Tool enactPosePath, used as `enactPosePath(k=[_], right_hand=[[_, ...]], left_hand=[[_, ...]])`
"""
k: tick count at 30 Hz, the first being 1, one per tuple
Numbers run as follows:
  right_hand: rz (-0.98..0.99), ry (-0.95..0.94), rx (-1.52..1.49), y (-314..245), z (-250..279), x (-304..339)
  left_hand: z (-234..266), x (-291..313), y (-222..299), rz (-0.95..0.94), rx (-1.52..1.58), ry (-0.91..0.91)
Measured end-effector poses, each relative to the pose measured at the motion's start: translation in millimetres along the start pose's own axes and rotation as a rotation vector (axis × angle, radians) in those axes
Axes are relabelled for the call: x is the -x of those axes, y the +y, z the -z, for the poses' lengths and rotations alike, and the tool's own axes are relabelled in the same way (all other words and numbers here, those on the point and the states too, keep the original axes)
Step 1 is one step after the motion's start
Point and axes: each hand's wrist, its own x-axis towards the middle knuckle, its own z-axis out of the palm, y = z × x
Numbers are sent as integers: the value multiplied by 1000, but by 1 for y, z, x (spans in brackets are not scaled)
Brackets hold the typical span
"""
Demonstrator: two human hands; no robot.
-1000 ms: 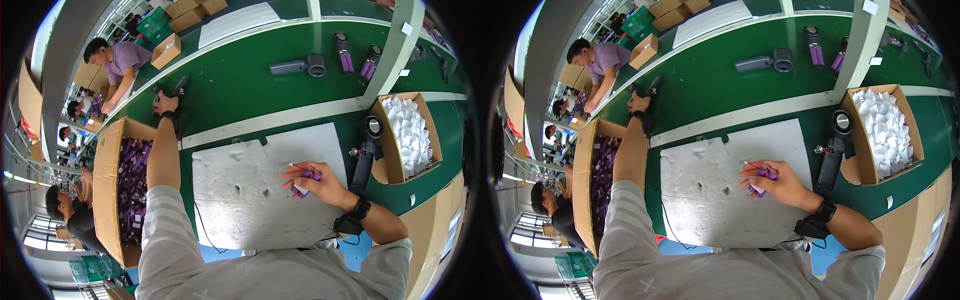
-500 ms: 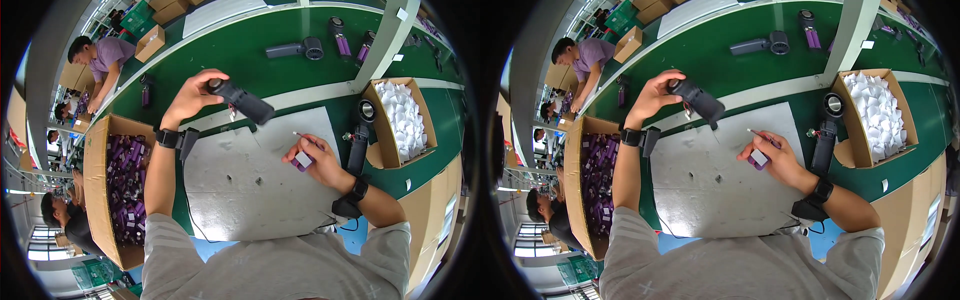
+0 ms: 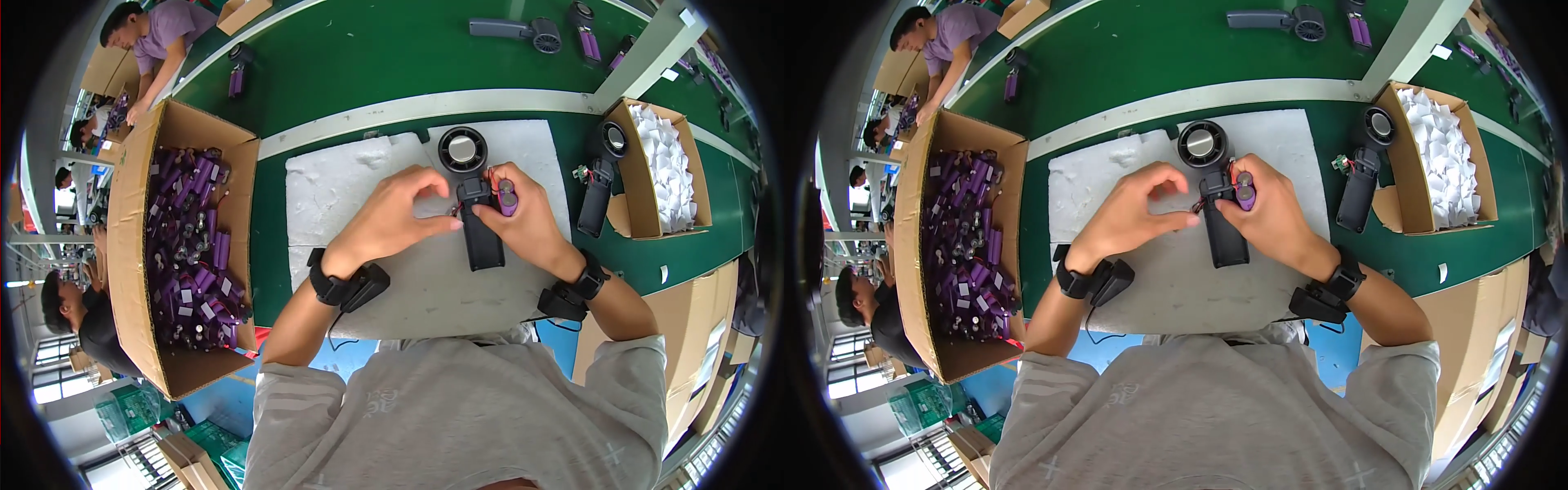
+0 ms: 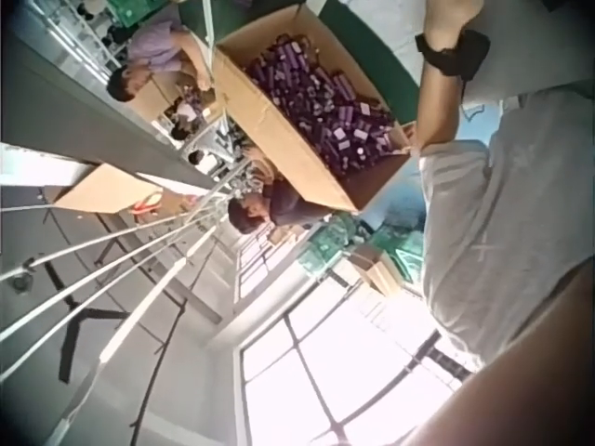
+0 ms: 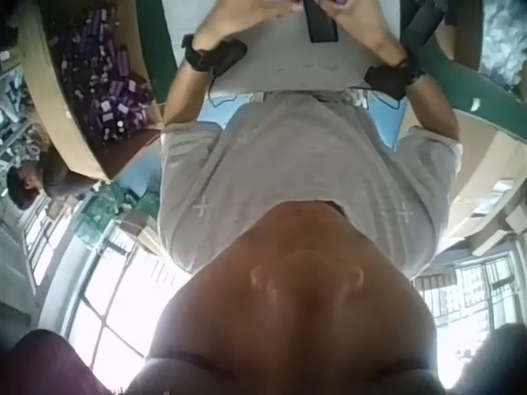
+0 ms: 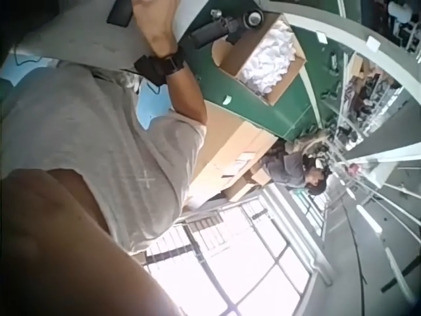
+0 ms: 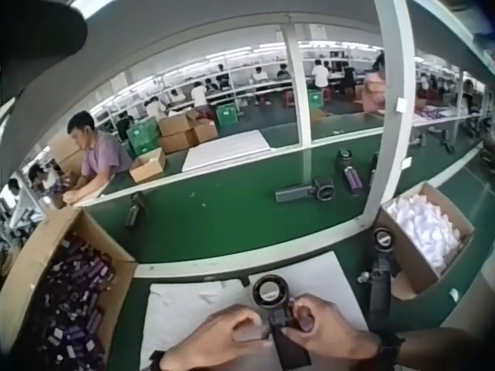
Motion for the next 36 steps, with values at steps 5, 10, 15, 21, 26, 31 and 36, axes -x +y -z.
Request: enactPosePath(k=[5,10,15,21,26,31,36], right_hand=[[213,153,267,-4,-9,-15],[329,142,289,-5,-11,-15],[511,33,205,5,-15,-23],[475,31,223,4,-16,-22],[452,29,225,4,-14,-19],[435,21,240,5,-13,-17],[383,20,247,4,-14,-16]], left_hand=[[-8,-19,-13,-92,54,-59],[-11,-17,-37,-174,247,-4],[-13,-16,-42,-265,246,53],[-13,-17,-44,-281,251,68],[-15,-15,-39,-282,342,110],[-12,-15,-38,-259,354,81],[-19,-17,-45,-314,368,126]])
